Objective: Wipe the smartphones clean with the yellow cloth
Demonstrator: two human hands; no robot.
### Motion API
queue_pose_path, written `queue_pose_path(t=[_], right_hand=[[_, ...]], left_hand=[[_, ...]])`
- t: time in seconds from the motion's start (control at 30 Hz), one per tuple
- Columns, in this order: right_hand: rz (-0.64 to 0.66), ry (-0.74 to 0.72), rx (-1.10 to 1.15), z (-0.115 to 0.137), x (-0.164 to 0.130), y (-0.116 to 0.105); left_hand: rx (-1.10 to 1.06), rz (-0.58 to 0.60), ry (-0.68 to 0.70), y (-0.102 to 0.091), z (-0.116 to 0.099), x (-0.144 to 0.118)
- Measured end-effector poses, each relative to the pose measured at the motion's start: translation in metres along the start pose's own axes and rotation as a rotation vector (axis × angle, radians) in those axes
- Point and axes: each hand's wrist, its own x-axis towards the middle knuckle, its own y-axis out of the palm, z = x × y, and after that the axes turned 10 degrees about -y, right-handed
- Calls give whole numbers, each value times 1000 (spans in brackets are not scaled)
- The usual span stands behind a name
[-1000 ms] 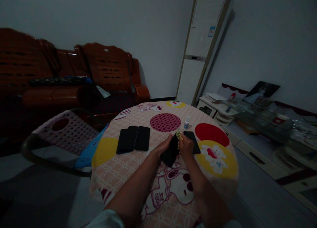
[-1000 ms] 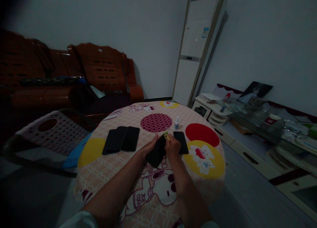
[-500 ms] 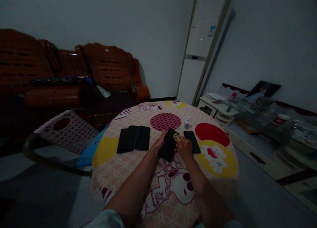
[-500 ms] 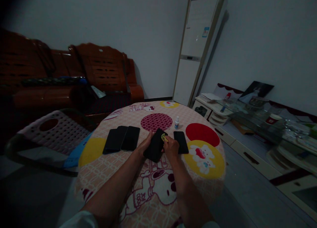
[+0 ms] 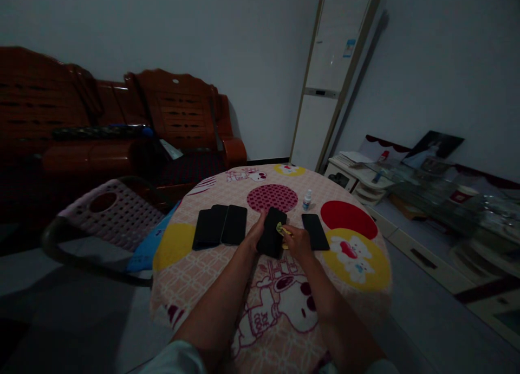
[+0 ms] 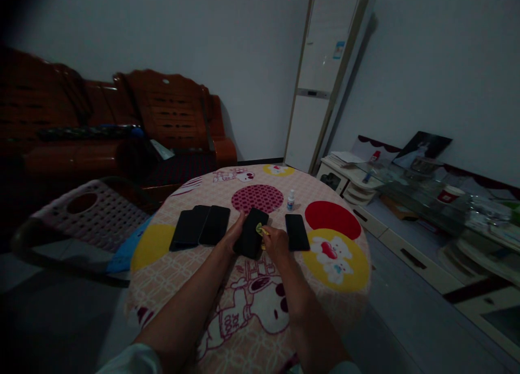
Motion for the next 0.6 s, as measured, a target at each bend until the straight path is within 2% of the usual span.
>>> queue_pose_path(t=[0.1, 0.23, 0.3, 0.6], right_hand=[[-67, 71, -49, -7, 2, -3], [-159, 177, -122, -13, 4, -10], [-188, 175, -127, -13, 3, -12], [-5, -39, 34, 0, 0, -1]], left_hand=[[49, 32, -26, 0, 3, -1], [102, 234, -155, 2, 7, -7], [107, 282, -171, 4, 7, -8], [32, 205, -50, 7, 1, -8]])
